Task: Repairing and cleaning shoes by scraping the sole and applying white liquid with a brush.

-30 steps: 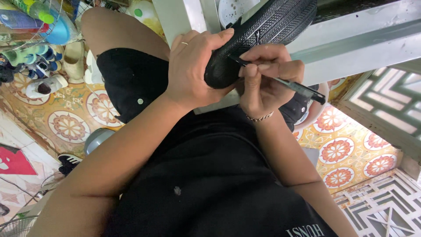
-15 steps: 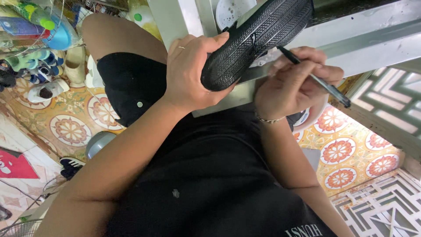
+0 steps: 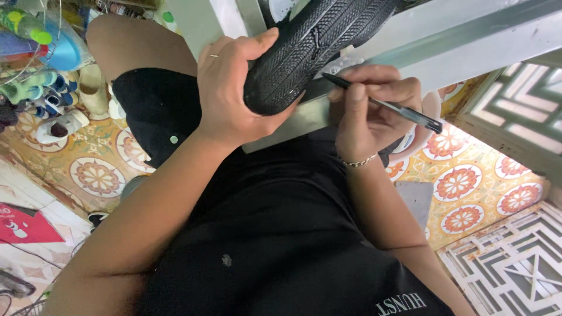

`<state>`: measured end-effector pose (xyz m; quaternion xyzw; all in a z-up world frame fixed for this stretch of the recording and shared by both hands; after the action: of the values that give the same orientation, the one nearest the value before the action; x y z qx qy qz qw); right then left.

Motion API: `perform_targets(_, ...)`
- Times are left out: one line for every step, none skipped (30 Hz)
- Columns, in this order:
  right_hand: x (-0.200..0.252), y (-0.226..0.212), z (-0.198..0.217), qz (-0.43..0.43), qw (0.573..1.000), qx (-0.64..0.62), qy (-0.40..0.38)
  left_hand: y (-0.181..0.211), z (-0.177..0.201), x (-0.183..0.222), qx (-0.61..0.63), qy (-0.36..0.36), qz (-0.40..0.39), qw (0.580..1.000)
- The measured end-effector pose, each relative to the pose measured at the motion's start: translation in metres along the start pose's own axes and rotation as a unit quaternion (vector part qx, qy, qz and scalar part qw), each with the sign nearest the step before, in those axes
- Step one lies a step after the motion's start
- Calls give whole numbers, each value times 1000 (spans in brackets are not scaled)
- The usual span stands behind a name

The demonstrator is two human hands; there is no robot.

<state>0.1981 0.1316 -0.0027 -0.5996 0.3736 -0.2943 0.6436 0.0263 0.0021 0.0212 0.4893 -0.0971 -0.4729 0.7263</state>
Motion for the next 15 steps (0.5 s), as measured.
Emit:
perform_targets(-2,-1,-1,-1,1000,1,3,-1,0,0,2,-3,0,1000)
perform_targets(-3,-3,-3,8,1000,-1,-11,-2,0,0,4,-1,-2,1000)
perform_targets(-4,-5,-5,15,1000,-3,-26,-2,0,2,6,0,-1,1000)
perform_targets(-3,-6,-5,12,1000,-1,-24,-3,-1,3,7,-3,1,1000)
perform_targets(-3,-6,-6,19,999,-13,-43,-3,-1,3,3,1,-1,1000)
perform_targets(-4,-7,-7,25,997,-24,-63,-3,-1,4,-1,4,-4,1000)
perform_targets(-3,-7,-8,26,997,-27,-63,-3,-1,3,-3,5,-4,1000)
perform_targets(-2,-7,-10,16,996,-42,-71,-3,-1,2,-3,2,-7,1000)
perform_targets(-1,-8,-11,5,995,-59,-79,-3,0,1,-4,-1,-10,1000)
perform_targets(0,-7,-11,5,995,-62,-81,-4,0,1,-7,-1,-9,1000)
perform_targets(1,-5,-12,16,995,-44,-90,-5,0,1,2,-2,-15,1000)
perform_targets(2,-4,-12,27,994,-26,-98,-6,0,1,12,-3,-21,1000)
perform_targets(2,-4,-13,27,994,-28,-99,-5,0,2,10,-3,-20,1000)
perform_targets(2,-5,-14,33,992,-32,-116,-5,0,3,8,-5,-7,1000)
perform_targets(2,-5,-15,41,990,-35,-132,-4,-1,4,8,-7,6,1000)
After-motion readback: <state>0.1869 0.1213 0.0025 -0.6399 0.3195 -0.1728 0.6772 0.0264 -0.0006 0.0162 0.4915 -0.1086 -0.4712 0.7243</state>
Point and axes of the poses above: each hand's wrist, its own x-axis away from the middle knuckle, its own z-axis out of the back of the hand, y = z × x, the point moved 1 cm from there along -x, towards the middle knuckle, and after that the axes turned 8 degrees about x, right-handed, at the moved point
